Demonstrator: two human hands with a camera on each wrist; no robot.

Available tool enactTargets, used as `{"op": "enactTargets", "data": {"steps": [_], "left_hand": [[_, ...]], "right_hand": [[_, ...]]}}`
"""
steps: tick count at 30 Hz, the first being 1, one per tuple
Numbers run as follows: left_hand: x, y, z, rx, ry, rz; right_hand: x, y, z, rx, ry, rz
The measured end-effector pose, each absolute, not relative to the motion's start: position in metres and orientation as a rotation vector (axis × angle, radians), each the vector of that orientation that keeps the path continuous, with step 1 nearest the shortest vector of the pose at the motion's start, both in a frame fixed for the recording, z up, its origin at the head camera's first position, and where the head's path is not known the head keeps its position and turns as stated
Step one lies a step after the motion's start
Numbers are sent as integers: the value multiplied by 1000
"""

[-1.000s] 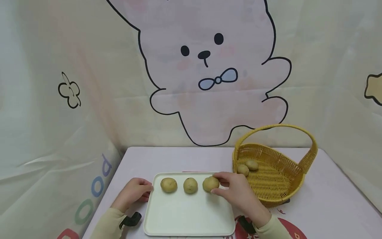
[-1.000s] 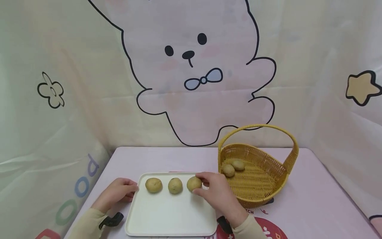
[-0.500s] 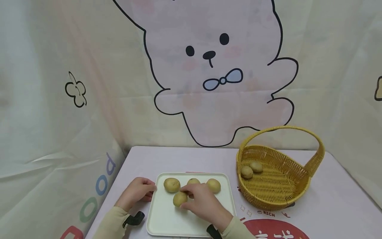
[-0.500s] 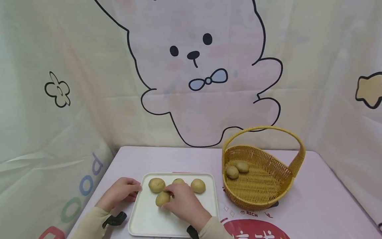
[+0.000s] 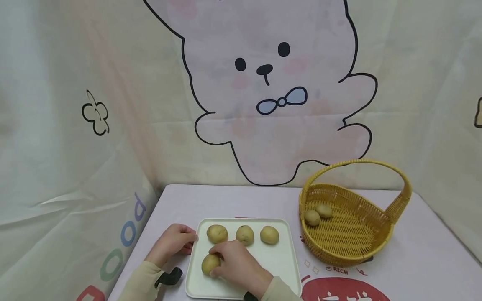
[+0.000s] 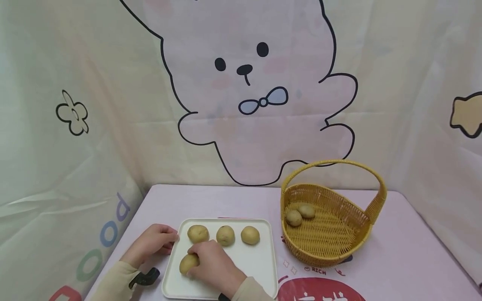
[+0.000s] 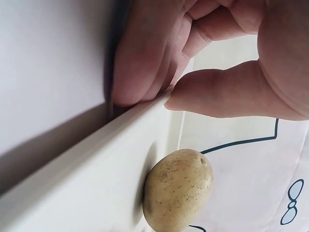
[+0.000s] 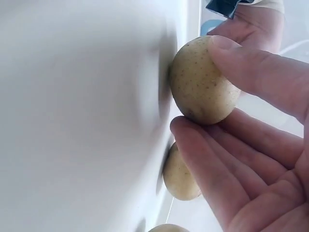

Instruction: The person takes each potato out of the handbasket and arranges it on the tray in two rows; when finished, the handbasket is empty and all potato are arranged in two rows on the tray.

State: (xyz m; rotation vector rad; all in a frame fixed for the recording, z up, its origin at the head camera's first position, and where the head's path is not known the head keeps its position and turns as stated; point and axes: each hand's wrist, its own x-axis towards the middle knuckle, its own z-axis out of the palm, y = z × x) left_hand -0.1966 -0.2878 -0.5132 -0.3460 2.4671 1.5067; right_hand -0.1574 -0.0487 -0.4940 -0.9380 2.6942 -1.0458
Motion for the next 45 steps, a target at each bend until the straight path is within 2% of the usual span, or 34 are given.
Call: {"op": "enactTargets", "data": {"steps": [45], "left_hand": [[-200,-288,-517,-369,2467,1493]], "right_hand": [[-158,-40,-481,-887,2649,-984]]}}
